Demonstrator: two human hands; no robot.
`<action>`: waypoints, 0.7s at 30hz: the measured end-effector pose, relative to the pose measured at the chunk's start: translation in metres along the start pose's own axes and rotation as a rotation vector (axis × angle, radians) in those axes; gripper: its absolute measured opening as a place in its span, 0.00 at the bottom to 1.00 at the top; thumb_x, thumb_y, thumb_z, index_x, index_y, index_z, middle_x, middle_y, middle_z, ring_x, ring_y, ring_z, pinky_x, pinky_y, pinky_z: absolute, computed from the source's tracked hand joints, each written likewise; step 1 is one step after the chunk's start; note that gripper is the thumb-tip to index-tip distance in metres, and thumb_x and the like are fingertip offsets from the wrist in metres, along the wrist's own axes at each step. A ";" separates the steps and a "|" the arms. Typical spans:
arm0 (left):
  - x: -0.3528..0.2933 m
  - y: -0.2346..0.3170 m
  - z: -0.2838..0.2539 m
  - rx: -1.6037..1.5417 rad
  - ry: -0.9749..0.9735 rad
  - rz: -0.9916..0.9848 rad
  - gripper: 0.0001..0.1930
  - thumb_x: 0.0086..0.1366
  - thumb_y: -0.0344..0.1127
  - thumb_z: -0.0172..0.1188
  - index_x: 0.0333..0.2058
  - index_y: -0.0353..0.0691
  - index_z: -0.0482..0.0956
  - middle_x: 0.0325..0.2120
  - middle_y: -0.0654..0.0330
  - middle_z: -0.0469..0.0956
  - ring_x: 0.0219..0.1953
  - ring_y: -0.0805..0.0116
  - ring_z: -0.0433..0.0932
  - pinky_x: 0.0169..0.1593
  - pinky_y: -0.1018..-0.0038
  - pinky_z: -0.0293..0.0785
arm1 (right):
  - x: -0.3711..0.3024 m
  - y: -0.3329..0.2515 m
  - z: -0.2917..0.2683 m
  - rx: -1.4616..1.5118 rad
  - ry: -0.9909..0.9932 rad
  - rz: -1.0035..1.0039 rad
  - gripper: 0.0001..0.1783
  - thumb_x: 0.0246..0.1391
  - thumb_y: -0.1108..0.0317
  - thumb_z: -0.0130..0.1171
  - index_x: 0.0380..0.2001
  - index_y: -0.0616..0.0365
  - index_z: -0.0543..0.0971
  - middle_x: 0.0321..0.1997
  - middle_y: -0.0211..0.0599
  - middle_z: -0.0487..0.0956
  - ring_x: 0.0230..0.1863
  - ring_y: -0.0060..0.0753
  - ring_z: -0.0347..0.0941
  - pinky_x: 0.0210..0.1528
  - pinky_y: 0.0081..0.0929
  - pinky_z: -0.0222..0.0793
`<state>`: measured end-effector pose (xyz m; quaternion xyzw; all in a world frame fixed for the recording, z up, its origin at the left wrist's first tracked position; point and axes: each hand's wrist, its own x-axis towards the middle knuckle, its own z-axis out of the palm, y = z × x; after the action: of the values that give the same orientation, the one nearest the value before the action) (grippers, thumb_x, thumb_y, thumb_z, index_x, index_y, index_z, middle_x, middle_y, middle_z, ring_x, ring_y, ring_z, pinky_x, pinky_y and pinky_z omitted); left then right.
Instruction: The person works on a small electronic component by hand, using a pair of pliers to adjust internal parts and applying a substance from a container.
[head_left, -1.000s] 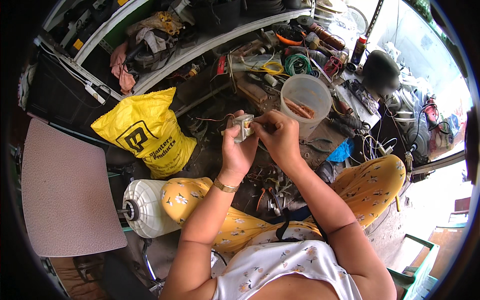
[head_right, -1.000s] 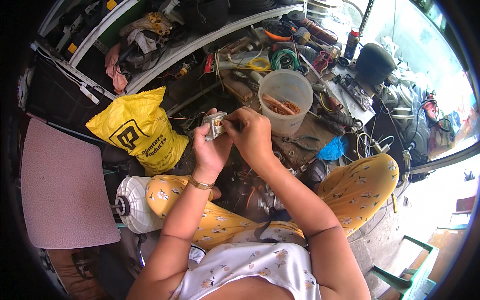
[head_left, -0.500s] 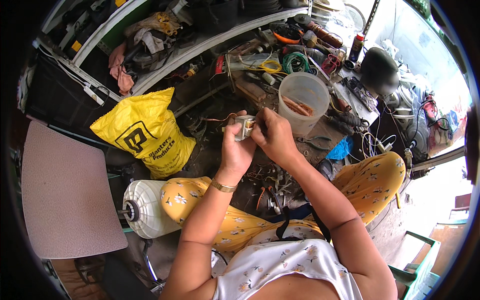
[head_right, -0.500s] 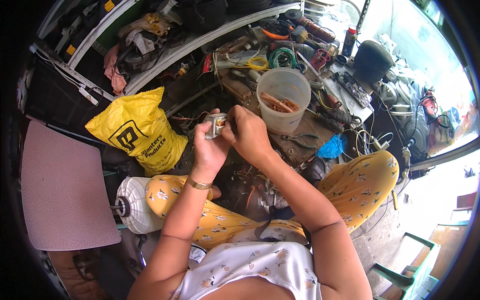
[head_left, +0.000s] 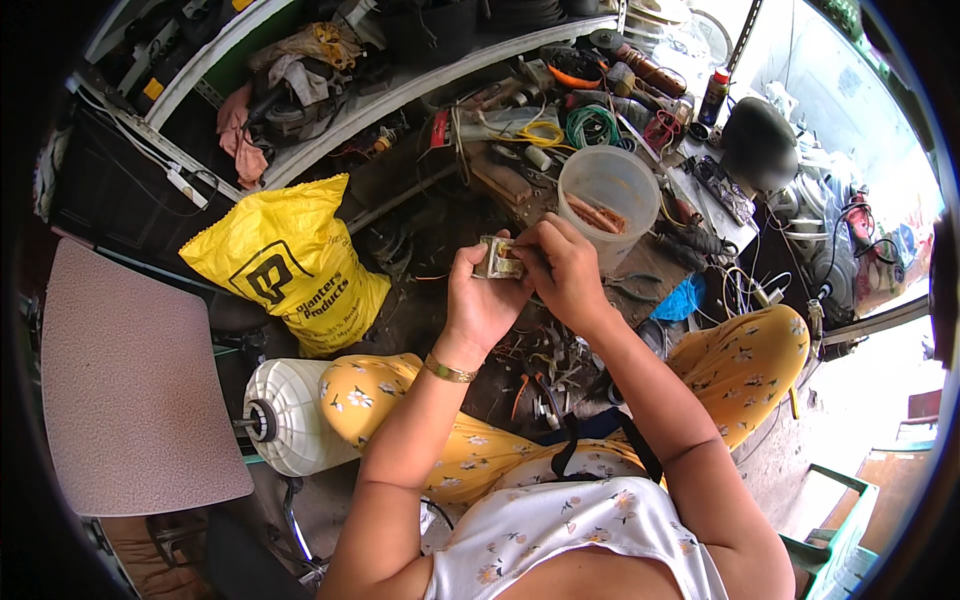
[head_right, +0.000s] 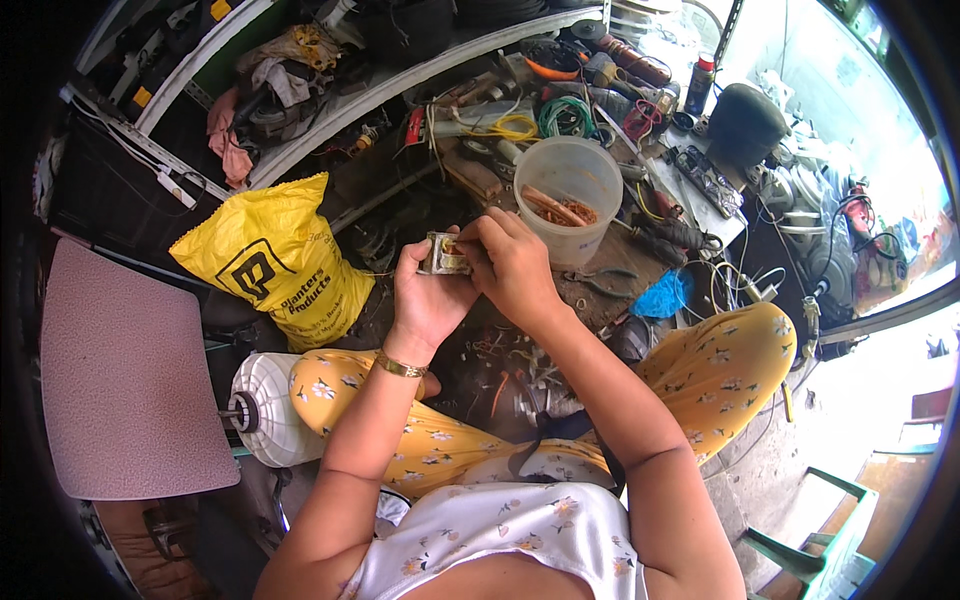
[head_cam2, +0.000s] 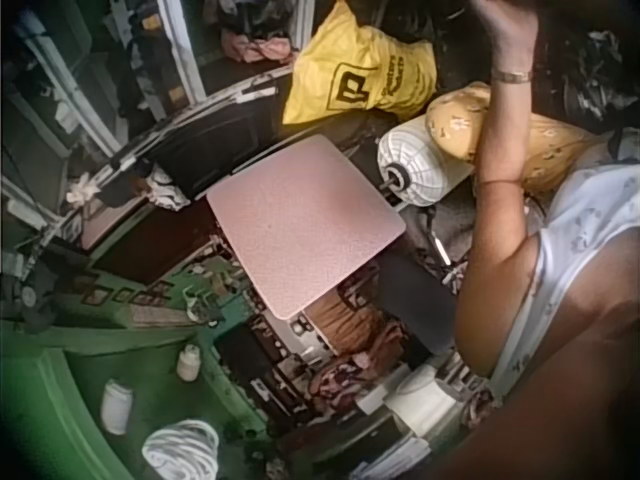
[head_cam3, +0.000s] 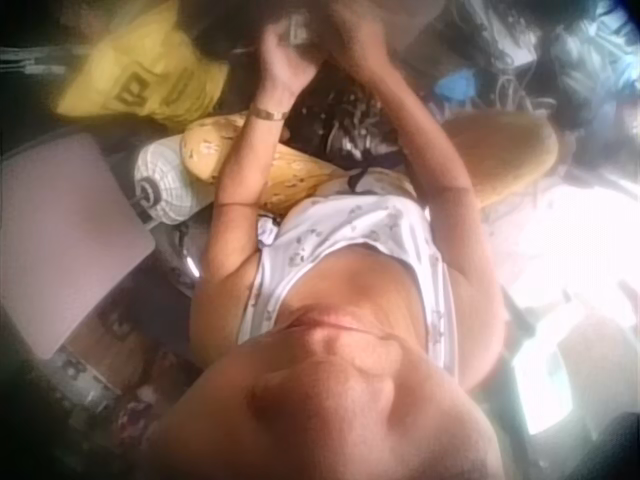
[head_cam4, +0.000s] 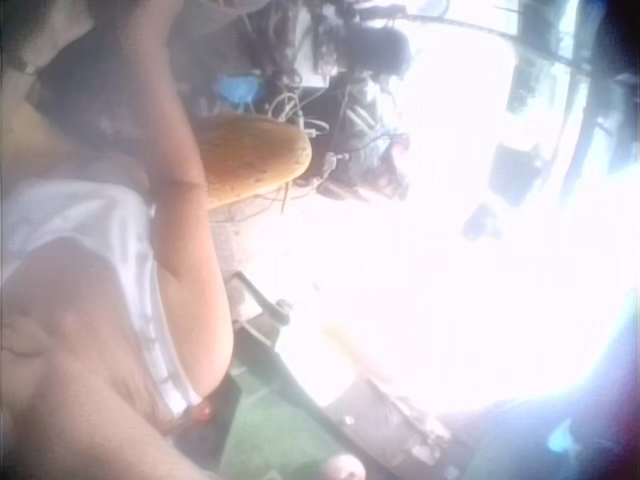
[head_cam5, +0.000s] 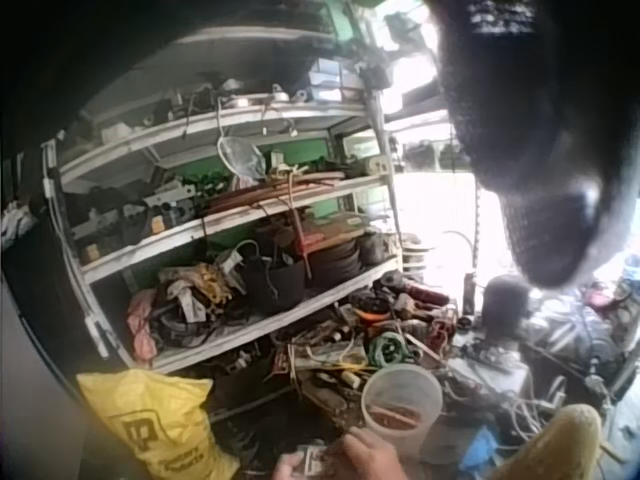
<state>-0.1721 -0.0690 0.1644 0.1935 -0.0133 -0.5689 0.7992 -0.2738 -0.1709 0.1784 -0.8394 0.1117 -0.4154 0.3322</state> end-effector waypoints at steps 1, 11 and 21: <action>0.000 0.001 0.003 -0.003 0.003 -0.008 0.15 0.65 0.45 0.51 0.43 0.42 0.73 0.37 0.60 0.75 0.42 0.67 0.74 0.48 0.68 0.70 | 0.000 0.001 0.001 0.021 0.006 0.000 0.08 0.51 0.76 0.61 0.33 0.61 0.72 0.29 0.40 0.73 0.32 0.42 0.73 0.35 0.34 0.70; 0.002 0.009 -0.007 0.007 -0.070 0.004 0.14 0.65 0.46 0.51 0.39 0.41 0.75 0.37 0.60 0.77 0.40 0.65 0.74 0.45 0.68 0.71 | 0.003 -0.006 -0.011 -0.160 -0.152 -0.040 0.07 0.56 0.70 0.59 0.29 0.62 0.74 0.33 0.38 0.67 0.39 0.31 0.68 0.38 0.28 0.68; 0.005 0.016 -0.003 0.002 -0.014 -0.044 0.13 0.65 0.45 0.53 0.38 0.43 0.76 0.34 0.60 0.78 0.37 0.64 0.77 0.43 0.67 0.75 | -0.001 -0.006 -0.023 0.753 -0.338 0.456 0.09 0.57 0.68 0.60 0.30 0.66 0.77 0.28 0.30 0.78 0.31 0.16 0.71 0.35 0.17 0.66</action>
<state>-0.1554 -0.0685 0.1660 0.1908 -0.0152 -0.5877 0.7861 -0.2926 -0.1767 0.1922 -0.6704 0.0792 -0.2007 0.7100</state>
